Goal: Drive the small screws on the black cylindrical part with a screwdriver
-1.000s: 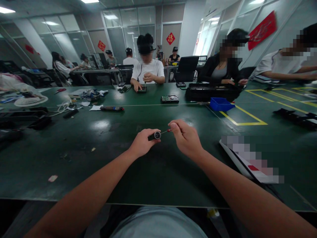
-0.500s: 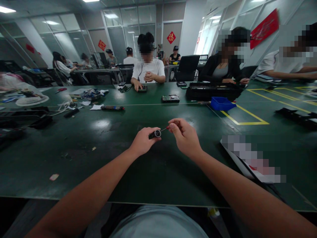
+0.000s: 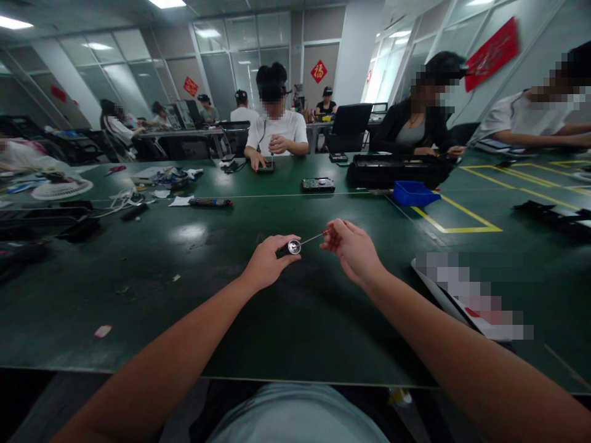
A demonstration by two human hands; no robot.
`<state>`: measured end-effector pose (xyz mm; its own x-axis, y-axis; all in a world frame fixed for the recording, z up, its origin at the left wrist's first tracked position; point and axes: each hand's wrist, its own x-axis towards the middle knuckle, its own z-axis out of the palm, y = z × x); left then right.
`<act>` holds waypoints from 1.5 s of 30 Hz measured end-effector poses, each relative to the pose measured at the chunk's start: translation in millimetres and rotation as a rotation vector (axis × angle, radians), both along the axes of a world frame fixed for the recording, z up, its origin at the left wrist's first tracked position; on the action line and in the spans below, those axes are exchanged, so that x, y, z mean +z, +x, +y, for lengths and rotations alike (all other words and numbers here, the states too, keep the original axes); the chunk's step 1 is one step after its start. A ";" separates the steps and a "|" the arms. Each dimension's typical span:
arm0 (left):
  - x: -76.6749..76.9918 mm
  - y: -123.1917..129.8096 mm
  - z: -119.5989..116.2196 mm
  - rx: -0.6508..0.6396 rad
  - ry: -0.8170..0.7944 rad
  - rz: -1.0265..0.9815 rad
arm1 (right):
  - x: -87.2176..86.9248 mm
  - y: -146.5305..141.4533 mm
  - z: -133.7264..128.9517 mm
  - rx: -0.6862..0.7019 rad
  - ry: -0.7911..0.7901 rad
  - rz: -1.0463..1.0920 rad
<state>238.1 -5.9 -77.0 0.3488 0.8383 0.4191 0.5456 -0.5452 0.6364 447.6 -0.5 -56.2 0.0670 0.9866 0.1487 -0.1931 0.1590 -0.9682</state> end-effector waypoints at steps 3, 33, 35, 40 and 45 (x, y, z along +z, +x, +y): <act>1.2 -0.7 -0.1 0.003 0.003 0.022 | -1.8 0.7 2.6 0.011 -0.027 0.053; 0.6 -2.3 0.3 0.050 0.007 0.099 | 10.4 -2.4 -26.7 -0.194 0.479 -0.662; 0.6 -2.2 0.2 0.051 0.012 0.093 | 10.4 -2.5 -27.5 -0.192 0.485 -0.656; -0.1 -2.2 0.3 0.050 0.012 0.095 | 10.7 -2.8 -29.3 -0.166 0.492 -0.650; 0.3 -2.4 -0.1 0.044 0.012 0.097 | 10.4 -2.6 -28.9 -0.140 0.470 -0.633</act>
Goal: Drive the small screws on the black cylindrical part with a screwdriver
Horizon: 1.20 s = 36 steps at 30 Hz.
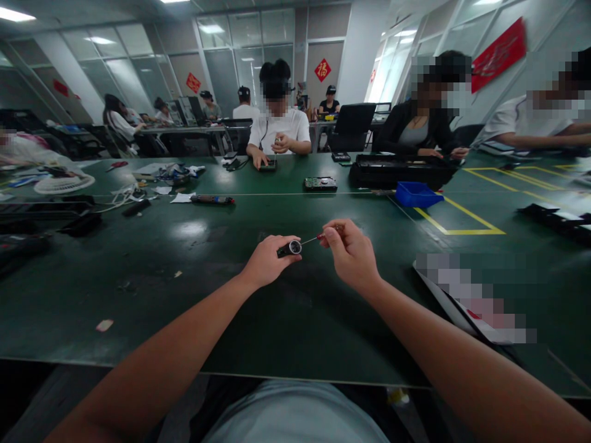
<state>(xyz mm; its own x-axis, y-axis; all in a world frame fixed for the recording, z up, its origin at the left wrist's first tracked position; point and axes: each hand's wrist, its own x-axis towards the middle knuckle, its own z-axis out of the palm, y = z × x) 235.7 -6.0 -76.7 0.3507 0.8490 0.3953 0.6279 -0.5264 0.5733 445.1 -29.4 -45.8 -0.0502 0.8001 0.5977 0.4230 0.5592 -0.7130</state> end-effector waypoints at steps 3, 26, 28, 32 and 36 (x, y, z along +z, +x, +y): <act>-0.1 0.1 0.2 0.000 0.006 0.000 | -1.0 -0.1 1.6 0.005 -0.031 0.033; -2.1 -1.5 1.4 -0.006 0.008 0.004 | 7.0 0.6 -4.5 0.034 -0.051 -0.135; -2.6 -1.7 1.5 -0.010 0.013 0.003 | 5.4 0.5 -3.2 0.010 -0.064 -0.132; -4.4 -2.2 2.4 -0.012 0.017 0.009 | 4.6 1.0 -1.7 0.021 -0.064 -0.161; -4.0 -1.7 2.2 -0.006 0.021 0.012 | 6.2 2.6 -2.4 0.060 -0.067 -0.160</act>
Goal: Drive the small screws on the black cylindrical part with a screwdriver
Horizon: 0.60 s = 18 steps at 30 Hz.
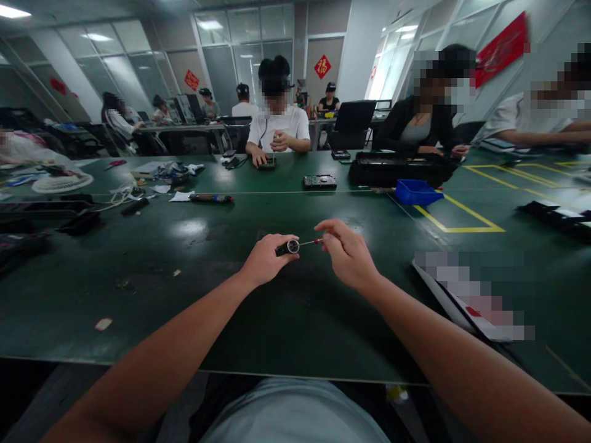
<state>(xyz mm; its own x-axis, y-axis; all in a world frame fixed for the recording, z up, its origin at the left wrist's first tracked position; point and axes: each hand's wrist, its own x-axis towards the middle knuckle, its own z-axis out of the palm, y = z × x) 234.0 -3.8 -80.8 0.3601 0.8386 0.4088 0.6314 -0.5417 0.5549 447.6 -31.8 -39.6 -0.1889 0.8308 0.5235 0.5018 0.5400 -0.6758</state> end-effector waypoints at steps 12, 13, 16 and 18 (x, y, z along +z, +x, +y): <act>0.3 -1.4 1.1 0.023 -0.012 -0.017 | -6.2 -4.2 2.3 -0.030 -0.025 0.152; 1.0 -1.0 1.0 0.027 -0.011 -0.012 | -7.0 -4.0 4.0 -0.023 -0.050 0.185; 3.7 0.3 0.3 0.040 -0.016 -0.006 | -10.1 -3.6 10.5 -0.002 -0.126 0.318; 5.3 0.5 0.0 0.037 -0.016 -0.014 | -13.7 -3.6 15.8 0.017 -0.179 0.436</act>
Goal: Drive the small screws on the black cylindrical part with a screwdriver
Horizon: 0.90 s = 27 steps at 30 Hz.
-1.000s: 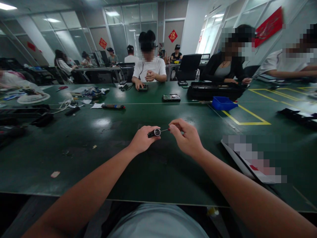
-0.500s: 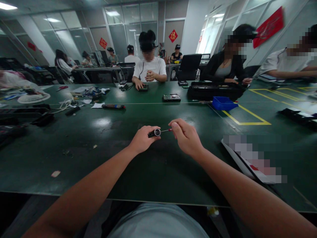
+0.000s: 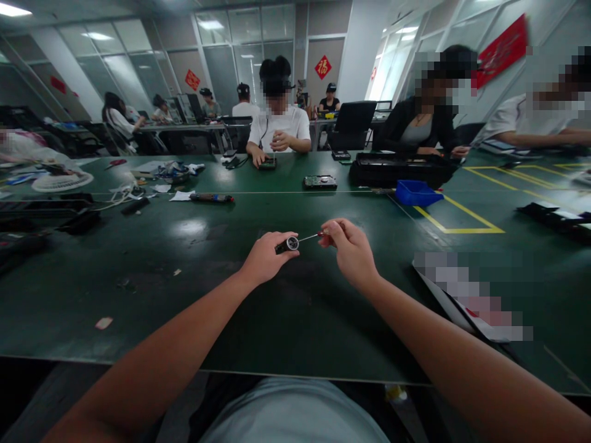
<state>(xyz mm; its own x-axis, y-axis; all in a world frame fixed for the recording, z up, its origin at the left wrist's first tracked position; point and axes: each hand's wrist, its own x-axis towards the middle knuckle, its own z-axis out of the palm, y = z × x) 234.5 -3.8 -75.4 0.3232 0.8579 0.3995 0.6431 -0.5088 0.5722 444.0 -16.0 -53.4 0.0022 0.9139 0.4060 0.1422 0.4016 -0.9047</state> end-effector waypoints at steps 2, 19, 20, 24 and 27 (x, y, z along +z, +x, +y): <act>1.1 -0.4 0.2 -0.022 0.009 -0.020 | -3.9 0.2 5.7 0.015 -0.058 0.103; 3.7 0.1 -2.9 -0.043 0.026 0.036 | 0.4 4.9 4.3 -0.102 0.011 -0.020; 4.0 0.0 -3.0 -0.044 0.021 0.041 | 0.9 4.7 2.9 -0.108 0.026 -0.058; 4.2 0.0 -2.7 -0.048 0.017 0.049 | 2.8 3.2 -1.0 -0.118 0.071 -0.143; 3.6 0.3 -2.7 -0.040 0.003 0.049 | 3.0 2.7 -1.4 -0.140 0.072 -0.147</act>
<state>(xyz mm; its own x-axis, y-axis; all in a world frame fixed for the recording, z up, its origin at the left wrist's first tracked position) 234.8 -6.5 -71.8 0.3767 0.8428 0.3844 0.6496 -0.5361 0.5390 446.8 -17.4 -50.3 0.0630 0.8772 0.4759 0.3297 0.4318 -0.8395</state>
